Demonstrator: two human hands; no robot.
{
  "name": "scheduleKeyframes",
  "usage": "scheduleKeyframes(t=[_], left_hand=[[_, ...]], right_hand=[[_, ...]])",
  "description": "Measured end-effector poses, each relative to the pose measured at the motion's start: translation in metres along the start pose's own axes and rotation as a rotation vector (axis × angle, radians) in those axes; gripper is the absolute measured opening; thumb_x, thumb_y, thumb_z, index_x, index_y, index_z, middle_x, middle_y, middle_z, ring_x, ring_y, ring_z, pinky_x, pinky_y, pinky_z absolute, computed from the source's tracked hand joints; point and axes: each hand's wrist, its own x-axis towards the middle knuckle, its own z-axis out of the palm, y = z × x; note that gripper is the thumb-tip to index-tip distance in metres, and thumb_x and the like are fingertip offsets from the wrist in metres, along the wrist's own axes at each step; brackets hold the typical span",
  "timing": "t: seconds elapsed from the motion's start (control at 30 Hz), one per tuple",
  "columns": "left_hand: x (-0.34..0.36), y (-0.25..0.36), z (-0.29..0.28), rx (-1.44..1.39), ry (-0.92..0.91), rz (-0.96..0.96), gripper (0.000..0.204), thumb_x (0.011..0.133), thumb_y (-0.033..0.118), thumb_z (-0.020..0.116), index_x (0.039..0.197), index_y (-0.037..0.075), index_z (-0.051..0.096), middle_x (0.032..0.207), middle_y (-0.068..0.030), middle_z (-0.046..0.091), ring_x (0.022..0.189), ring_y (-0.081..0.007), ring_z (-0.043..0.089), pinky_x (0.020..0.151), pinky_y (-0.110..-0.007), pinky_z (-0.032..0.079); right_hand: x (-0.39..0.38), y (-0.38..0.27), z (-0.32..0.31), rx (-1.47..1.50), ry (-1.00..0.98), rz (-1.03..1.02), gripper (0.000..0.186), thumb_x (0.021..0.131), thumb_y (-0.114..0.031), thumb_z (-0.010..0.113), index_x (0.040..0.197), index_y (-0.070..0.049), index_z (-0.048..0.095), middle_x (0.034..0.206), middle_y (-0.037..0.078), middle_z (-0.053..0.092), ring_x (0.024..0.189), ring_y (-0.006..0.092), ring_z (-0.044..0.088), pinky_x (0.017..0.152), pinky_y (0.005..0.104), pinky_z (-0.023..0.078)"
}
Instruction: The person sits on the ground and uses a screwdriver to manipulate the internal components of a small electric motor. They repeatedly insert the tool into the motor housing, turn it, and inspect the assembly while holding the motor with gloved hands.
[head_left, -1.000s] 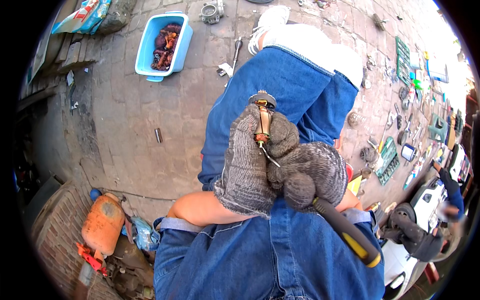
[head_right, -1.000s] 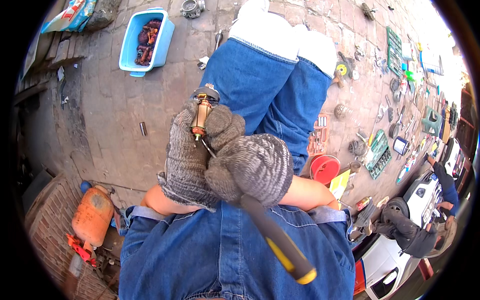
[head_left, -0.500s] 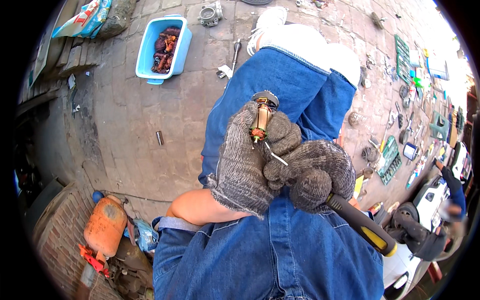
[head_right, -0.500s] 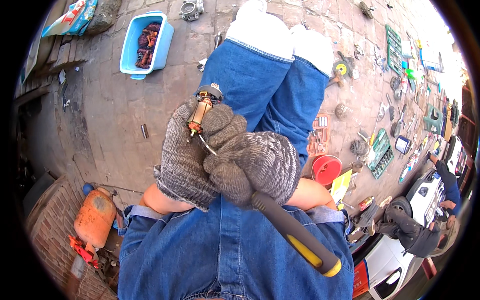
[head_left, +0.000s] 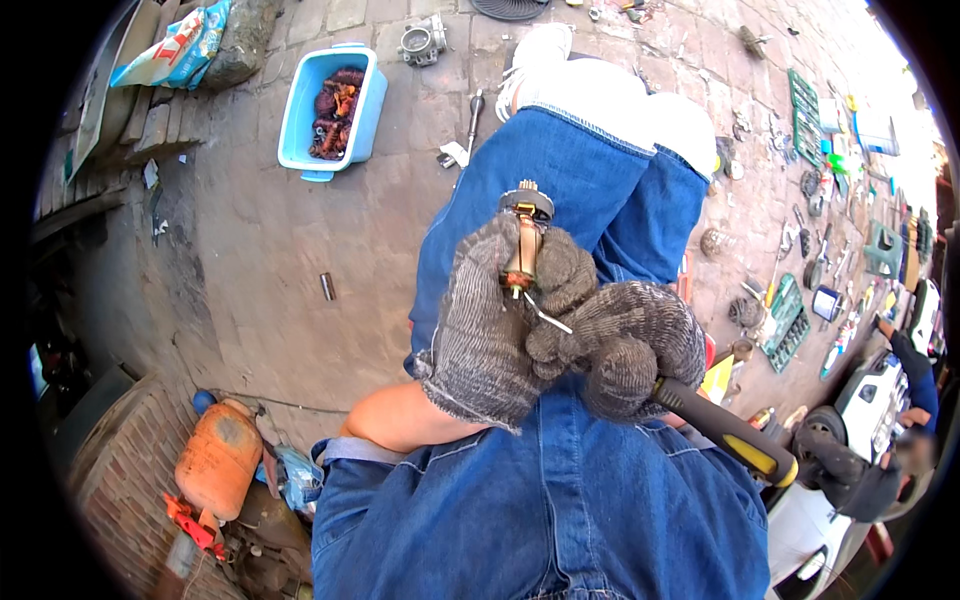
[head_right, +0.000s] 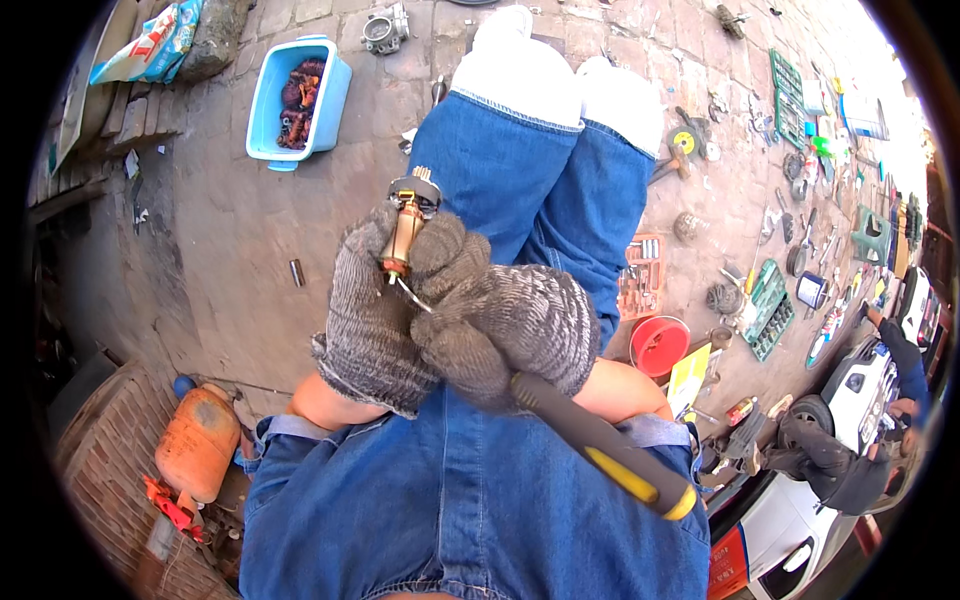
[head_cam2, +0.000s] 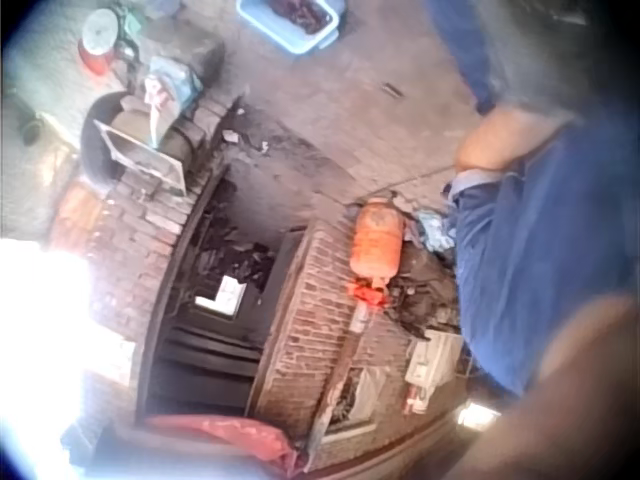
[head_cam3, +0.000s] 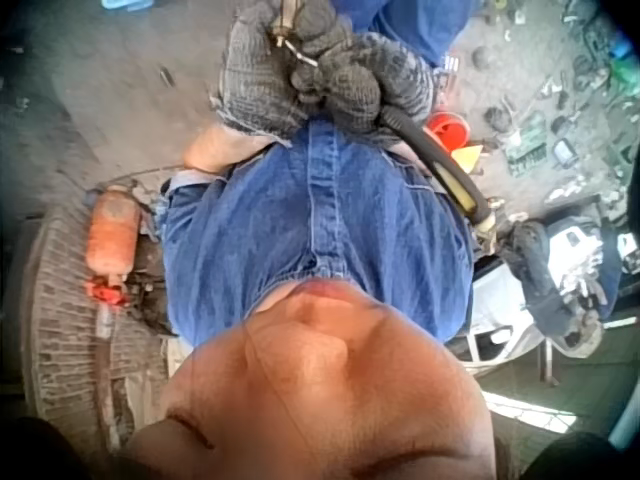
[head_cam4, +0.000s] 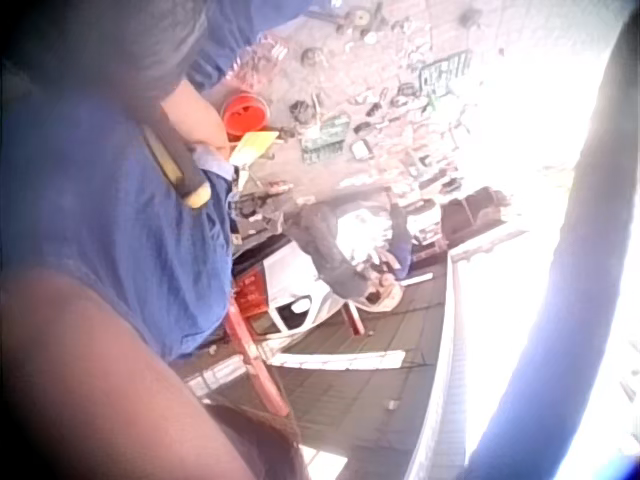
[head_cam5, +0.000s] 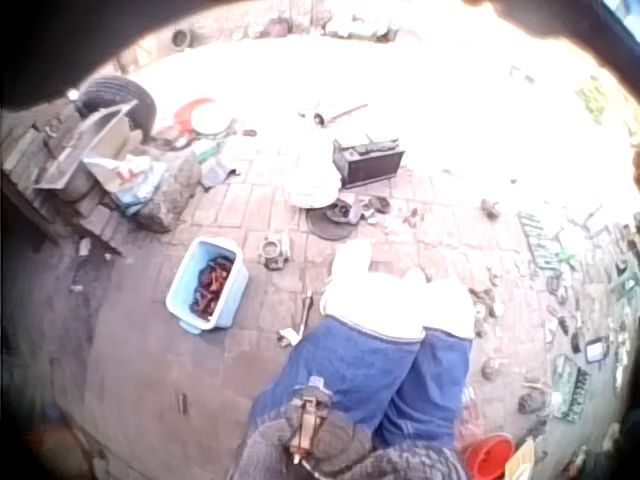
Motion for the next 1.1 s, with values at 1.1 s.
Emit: scheduleKeyframes(t=[1.1], left_hand=[[-0.035, 0.019, 0.005, 0.971, -0.034, 0.218, 0.058, 0.075, 0.004, 0.061, 0.126, 0.005, 0.033, 0.112, -0.0103, 0.05, 0.102, -0.0161, 0.051, 0.084, -0.028, 0.044]], right_hand=[[0.032, -0.036, -0.036, 0.018, -0.06, 0.368, 0.036, 0.078, -0.008, 0.06, 0.111, -0.001, 0.048, 0.085, 0.013, 0.061, 0.068, 0.016, 0.06, 0.056, 0.0255, 0.049]])
